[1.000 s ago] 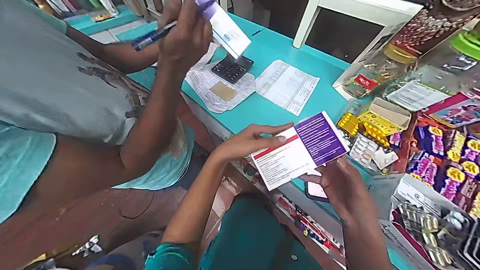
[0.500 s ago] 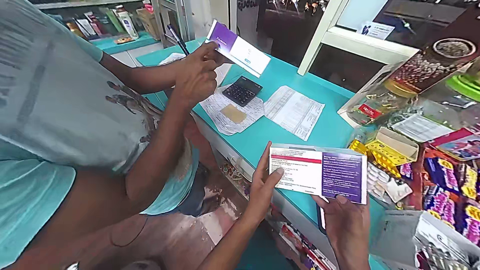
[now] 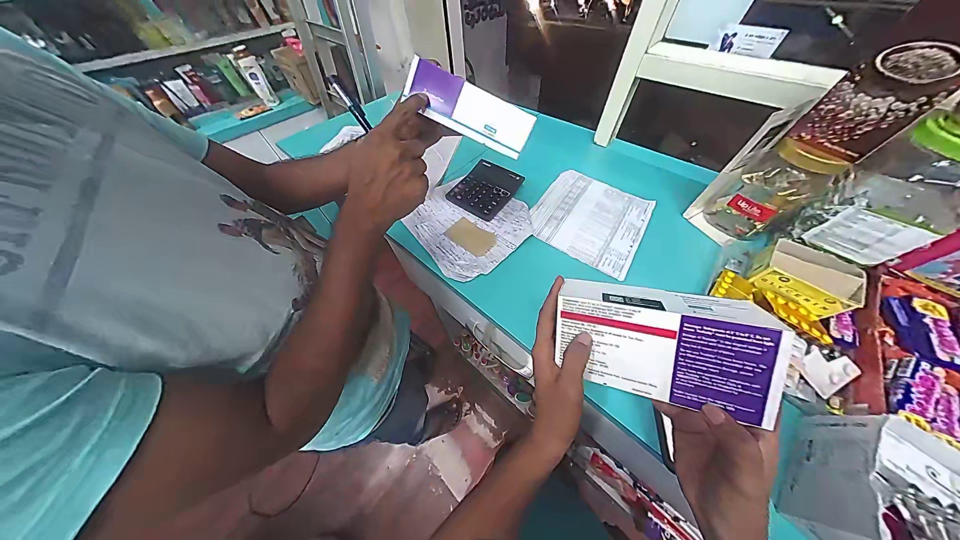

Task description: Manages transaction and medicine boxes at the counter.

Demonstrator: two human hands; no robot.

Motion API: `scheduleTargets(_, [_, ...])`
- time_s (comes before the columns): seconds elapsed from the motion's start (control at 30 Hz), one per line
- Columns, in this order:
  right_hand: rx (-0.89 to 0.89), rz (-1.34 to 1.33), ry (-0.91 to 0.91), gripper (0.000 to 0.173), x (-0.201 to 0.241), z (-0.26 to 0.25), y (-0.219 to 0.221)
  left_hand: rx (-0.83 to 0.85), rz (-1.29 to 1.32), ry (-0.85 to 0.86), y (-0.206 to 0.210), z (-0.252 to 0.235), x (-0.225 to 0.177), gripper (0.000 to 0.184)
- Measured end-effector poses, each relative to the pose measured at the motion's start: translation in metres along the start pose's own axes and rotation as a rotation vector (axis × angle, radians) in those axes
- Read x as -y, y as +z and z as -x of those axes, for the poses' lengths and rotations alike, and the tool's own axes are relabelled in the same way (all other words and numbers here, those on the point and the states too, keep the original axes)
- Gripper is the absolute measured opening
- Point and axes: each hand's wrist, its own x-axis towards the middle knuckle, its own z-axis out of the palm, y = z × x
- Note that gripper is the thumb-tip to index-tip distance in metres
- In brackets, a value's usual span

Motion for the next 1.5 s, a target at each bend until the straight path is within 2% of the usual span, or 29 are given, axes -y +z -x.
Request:
scheduleTargets(0.47, [-0.021,0.025,-0.022,0.081,0.003,-0.005,-0.002,0.047,0.038,-0.036,0.006,-0.002,0.004,0.057])
scheduleTargets(0.63, [-0.019,0.028,-0.026,0.09,0.004,-0.004,-0.005,0.041,-0.02,0.023,0.009,-0.003,0.005,0.058])
scheduleTargets(0.83, [0.033,0.013,-0.06,0.083,0.001,-0.005,-0.009,0.013,-0.046,0.006,0.015,-0.002,-0.002,0.07])
scheduleTargets(1.03, [0.026,0.054,-0.08,0.084,0.002,-0.006,-0.011,0.027,-0.026,-0.031,0.018,-0.002,-0.002,0.085])
scheduleTargets(1.5, [0.021,0.054,-0.087,0.083,0.005,-0.006,-0.011,0.055,-0.085,-0.029,0.019,-0.001,0.0,0.081])
